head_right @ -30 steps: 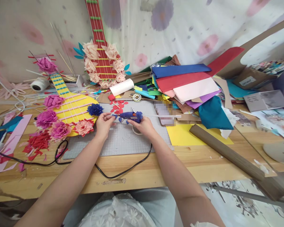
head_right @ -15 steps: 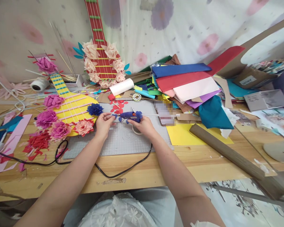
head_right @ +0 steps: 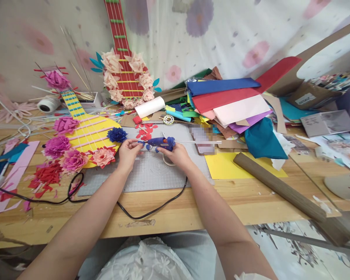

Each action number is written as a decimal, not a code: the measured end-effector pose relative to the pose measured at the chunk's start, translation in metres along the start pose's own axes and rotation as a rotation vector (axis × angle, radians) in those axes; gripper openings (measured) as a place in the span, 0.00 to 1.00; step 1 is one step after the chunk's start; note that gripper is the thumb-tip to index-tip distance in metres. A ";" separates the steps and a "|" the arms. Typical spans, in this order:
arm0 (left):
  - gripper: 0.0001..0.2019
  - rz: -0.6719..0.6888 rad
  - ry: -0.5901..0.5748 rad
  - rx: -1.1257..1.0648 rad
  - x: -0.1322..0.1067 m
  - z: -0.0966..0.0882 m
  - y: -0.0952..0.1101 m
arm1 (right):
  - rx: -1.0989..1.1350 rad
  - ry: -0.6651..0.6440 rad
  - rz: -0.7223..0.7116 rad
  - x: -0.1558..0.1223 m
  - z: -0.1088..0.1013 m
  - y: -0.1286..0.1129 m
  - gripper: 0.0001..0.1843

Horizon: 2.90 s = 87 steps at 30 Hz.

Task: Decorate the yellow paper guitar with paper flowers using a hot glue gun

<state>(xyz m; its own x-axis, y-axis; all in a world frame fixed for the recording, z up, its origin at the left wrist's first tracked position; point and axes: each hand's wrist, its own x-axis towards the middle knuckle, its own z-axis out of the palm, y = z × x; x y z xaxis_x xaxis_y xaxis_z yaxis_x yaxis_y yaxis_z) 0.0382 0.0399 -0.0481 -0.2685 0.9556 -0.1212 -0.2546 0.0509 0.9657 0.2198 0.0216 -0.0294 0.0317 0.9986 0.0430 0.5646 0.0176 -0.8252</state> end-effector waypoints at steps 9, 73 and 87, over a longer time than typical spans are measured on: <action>0.15 0.005 -0.009 0.042 0.001 -0.001 -0.003 | 0.020 0.031 -0.035 0.001 0.002 0.004 0.22; 0.22 0.289 0.113 0.787 0.040 -0.102 0.102 | -0.168 0.017 -0.432 0.055 0.140 -0.107 0.32; 0.22 0.229 0.062 1.220 0.027 -0.076 0.102 | 0.318 -0.092 -0.195 0.081 0.150 -0.080 0.30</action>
<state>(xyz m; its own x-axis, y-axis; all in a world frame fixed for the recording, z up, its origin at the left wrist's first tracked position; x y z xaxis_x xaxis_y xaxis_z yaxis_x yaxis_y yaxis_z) -0.0657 0.0492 0.0300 -0.2443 0.9646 0.0996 0.8247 0.1526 0.5446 0.0532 0.1087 -0.0446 -0.1336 0.9751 0.1772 0.2681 0.2077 -0.9407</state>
